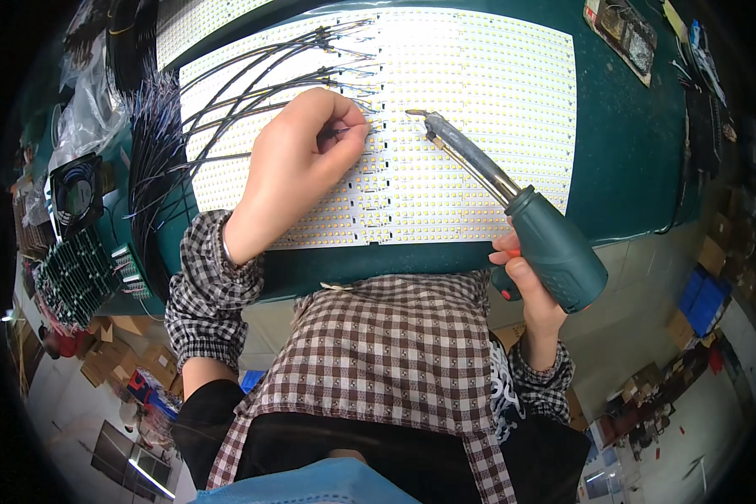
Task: The person uses a soldering iron to attach black wires to a large white LED panel on a green workbench. They systematically solder multiple connection points along the panel's edge, handling the wires and tool with both hands.
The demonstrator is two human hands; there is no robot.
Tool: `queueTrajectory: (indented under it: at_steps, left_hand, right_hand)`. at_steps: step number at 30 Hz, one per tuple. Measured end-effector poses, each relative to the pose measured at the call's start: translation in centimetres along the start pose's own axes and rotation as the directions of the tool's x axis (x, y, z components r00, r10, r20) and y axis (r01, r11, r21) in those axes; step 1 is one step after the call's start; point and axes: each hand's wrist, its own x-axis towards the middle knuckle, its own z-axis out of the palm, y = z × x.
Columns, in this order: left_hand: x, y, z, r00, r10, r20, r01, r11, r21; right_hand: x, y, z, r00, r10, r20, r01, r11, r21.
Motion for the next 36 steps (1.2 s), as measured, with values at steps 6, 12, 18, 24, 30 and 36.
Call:
queueTrajectory:
  at_steps: [6, 12, 18, 24, 30, 36]
  left_hand:
    - [-0.02, 0.11, 0.2, 0.999, 0.038, -0.012, -0.037, 0.997, 0.072]
    - [0.13, 0.13, 0.08, 1.0, 0.015, 0.006, -0.015, 0.998, 0.059]
    - [0.21, 0.1, -0.03, 1.0, 0.005, 0.009, -0.005, 0.999, 0.034]
    - [0.18, 0.26, 0.01, 1.0, 0.006, 0.004, -0.006, 0.999, 0.037]
    - [0.23, 0.26, 0.09, 0.999, 0.034, 0.008, -0.034, 0.998, 0.06]
    - [-0.03, 0.44, 0.06, 0.997, 0.077, 0.002, -0.077, 0.993, 0.087]
  right_hand:
    - [-0.43, -0.08, -0.17, 0.998, 0.058, 0.025, -0.058, 0.998, -0.014]
    - [-0.86, -0.1, 0.13, 0.994, 0.11, 0.019, -0.109, 0.994, -0.028]
    - [-0.69, -0.19, 0.28, 0.992, 0.099, 0.081, -0.094, 0.994, -0.061]
    - [-0.6, -0.08, 0.35, 0.991, 0.084, 0.102, -0.072, 0.991, -0.113]
    - [-0.74, 0.24, 0.15, 0.994, 0.086, 0.069, -0.088, 0.995, 0.035]
    - [-0.74, 0.17, 0.3, 0.995, 0.067, 0.078, -0.058, 0.993, -0.104]
